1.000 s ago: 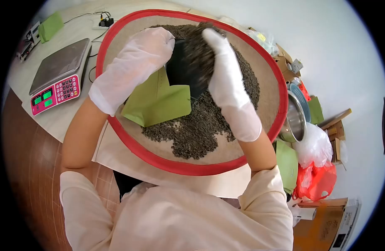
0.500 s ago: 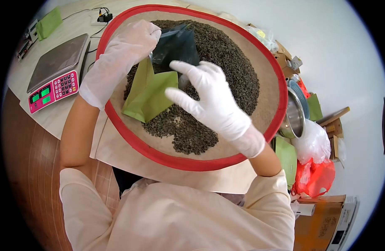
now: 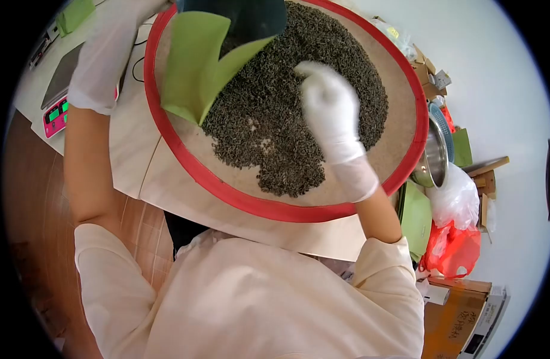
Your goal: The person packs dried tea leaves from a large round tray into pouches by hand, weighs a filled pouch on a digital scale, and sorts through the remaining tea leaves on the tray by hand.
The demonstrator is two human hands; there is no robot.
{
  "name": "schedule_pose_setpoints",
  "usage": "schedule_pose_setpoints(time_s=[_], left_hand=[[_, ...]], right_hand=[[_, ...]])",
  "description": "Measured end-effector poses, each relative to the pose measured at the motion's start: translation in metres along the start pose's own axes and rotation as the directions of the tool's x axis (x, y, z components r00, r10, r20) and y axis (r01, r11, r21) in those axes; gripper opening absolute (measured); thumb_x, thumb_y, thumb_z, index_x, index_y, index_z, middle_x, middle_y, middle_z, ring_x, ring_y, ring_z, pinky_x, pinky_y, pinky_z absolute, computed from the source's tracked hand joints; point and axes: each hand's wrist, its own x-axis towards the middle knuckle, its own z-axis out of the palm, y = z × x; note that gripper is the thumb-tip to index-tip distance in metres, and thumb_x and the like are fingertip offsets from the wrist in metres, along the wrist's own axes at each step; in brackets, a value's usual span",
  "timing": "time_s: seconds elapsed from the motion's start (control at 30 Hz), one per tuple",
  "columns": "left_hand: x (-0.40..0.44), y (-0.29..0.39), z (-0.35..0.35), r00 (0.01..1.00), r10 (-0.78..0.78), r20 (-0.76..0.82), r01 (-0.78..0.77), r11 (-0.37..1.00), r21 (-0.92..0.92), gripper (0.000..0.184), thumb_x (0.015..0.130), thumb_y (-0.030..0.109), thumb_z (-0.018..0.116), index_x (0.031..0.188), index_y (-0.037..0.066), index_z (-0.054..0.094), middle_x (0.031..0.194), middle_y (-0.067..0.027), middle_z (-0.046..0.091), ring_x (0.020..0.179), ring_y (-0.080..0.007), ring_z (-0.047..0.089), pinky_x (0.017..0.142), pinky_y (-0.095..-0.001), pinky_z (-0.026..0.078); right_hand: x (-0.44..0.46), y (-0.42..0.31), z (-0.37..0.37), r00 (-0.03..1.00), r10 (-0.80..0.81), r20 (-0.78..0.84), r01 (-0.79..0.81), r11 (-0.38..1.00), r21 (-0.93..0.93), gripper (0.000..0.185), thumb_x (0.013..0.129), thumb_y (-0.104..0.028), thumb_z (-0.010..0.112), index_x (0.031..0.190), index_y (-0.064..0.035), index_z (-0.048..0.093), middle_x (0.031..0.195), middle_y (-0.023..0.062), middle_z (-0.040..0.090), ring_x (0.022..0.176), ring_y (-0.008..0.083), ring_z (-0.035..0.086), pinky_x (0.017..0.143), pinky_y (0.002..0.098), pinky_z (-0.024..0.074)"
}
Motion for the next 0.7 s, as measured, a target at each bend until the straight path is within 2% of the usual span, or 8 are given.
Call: schedule_pose_setpoints(time_s=[0.07, 0.1, 0.13, 0.27, 0.43, 0.5, 0.63, 0.7], left_hand=[[-0.008, -0.007, 0.013, 0.978, 0.181, -0.106, -0.191, 0.976, -0.102, 0.041, 0.099, 0.033, 0.044, 0.114, 0.0, 0.064, 0.097, -0.014, 0.069, 0.084, -0.0228, 0.063, 0.077, -0.0346, 0.049], [-0.01, -0.012, 0.018, 0.961, 0.238, -0.14, -0.259, 0.952, -0.165, 0.041, 0.099, 0.033, 0.045, 0.114, 0.0, 0.064, 0.097, -0.0135, 0.069, 0.084, -0.0224, 0.063, 0.077, -0.0343, 0.049], [-0.01, -0.015, 0.02, 0.964, 0.23, -0.135, -0.254, 0.946, -0.199, 0.041, 0.099, 0.033, 0.045, 0.114, 0.0, 0.064, 0.097, -0.013, 0.069, 0.084, -0.0219, 0.063, 0.077, -0.034, 0.049], [-0.01, -0.02, 0.026, 0.977, 0.19, -0.1, -0.212, 0.93, -0.302, 0.04, 0.098, 0.033, 0.047, 0.115, 0.001, 0.064, 0.097, -0.0111, 0.069, 0.084, -0.0202, 0.063, 0.077, -0.0327, 0.049], [-0.01, -0.023, 0.035, 0.982, 0.176, -0.067, -0.189, 0.901, -0.391, 0.039, 0.098, 0.034, 0.05, 0.117, 0.002, 0.063, 0.097, -0.0086, 0.069, 0.084, -0.0181, 0.063, 0.077, -0.0311, 0.049], [-0.01, -0.023, 0.039, 0.984, 0.172, -0.057, -0.18, 0.892, -0.414, 0.039, 0.097, 0.034, 0.051, 0.117, 0.003, 0.063, 0.097, -0.0077, 0.068, 0.084, -0.0172, 0.062, 0.077, -0.0305, 0.049], [-0.008, -0.021, 0.048, 0.983, 0.179, -0.026, -0.17, 0.863, -0.475, 0.039, 0.097, 0.034, 0.053, 0.119, 0.003, 0.063, 0.097, -0.0057, 0.068, 0.084, -0.0155, 0.062, 0.078, -0.0292, 0.048], [-0.006, -0.019, 0.055, 0.983, 0.182, -0.005, -0.159, 0.843, -0.513, 0.039, 0.096, 0.034, 0.054, 0.119, 0.004, 0.062, 0.097, -0.0047, 0.068, 0.084, -0.0147, 0.062, 0.078, -0.0286, 0.048]], right_hand=[[-0.035, -0.009, 0.035, 0.846, 0.145, 0.513, 0.007, 0.959, -0.283, 0.03, 0.091, -0.029, 0.051, 0.116, -0.0144, 0.06, 0.078, 0.0133, 0.065, 0.068, 0.0297, 0.066, 0.065, 0.0409, 0.0547], [-0.055, -0.01, 0.058, 0.804, 0.077, 0.589, 0.083, 0.967, -0.239, 0.037, 0.091, -0.036, 0.052, 0.122, -0.0161, 0.054, 0.088, 0.0162, 0.063, 0.081, 0.0341, 0.065, 0.072, 0.047, 0.0527], [-0.063, -0.02, 0.072, 0.773, 0.016, 0.634, 0.114, 0.98, -0.164, 0.048, 0.091, -0.038, 0.054, 0.13, -0.0101, 0.055, 0.12, 0.0222, 0.058, 0.105, 0.0375, 0.06, 0.089, 0.0446, 0.0502], [-0.088, -0.025, 0.114, 0.782, -0.356, 0.511, 0.424, 0.906, -0.017, 0.048, 0.09, -0.031, 0.053, 0.13, -0.0053, 0.052, 0.134, 0.0204, 0.049, 0.125, 0.0371, 0.044, 0.105, 0.0518, 0.0334], [-0.08, 0.023, 0.064, 0.597, 0.168, 0.785, 0.279, 0.873, -0.399, 0.039, 0.089, -0.018, 0.052, 0.126, -0.005, 0.052, 0.13, 0.018, 0.052, 0.12, 0.034, 0.049, 0.097, 0.0469, 0.0405], [-0.094, 0.035, 0.018, 0.811, -0.011, 0.585, 0.219, 0.933, -0.286, 0.047, 0.09, -0.027, 0.056, 0.133, -0.0074, 0.05, 0.136, 0.0186, 0.048, 0.124, 0.0363, 0.046, 0.099, 0.0493, 0.0389], [-0.13, 0.03, -0.029, 0.626, -0.148, 0.766, 0.175, 0.983, 0.048, 0.081, 0.084, -0.053, 0.062, 0.147, -0.0112, 0.034, 0.151, 0.0256, 0.024, 0.138, 0.0462, 0.026, 0.114, 0.0541, 0.0216], [-0.136, 0.027, -0.022, 0.629, -0.136, 0.765, 0.171, 0.985, 0.034, 0.09, 0.079, -0.059, 0.063, 0.148, -0.0111, 0.03, 0.152, 0.0264, 0.02, 0.139, 0.0463, 0.023, 0.114, 0.0549, 0.0196]])
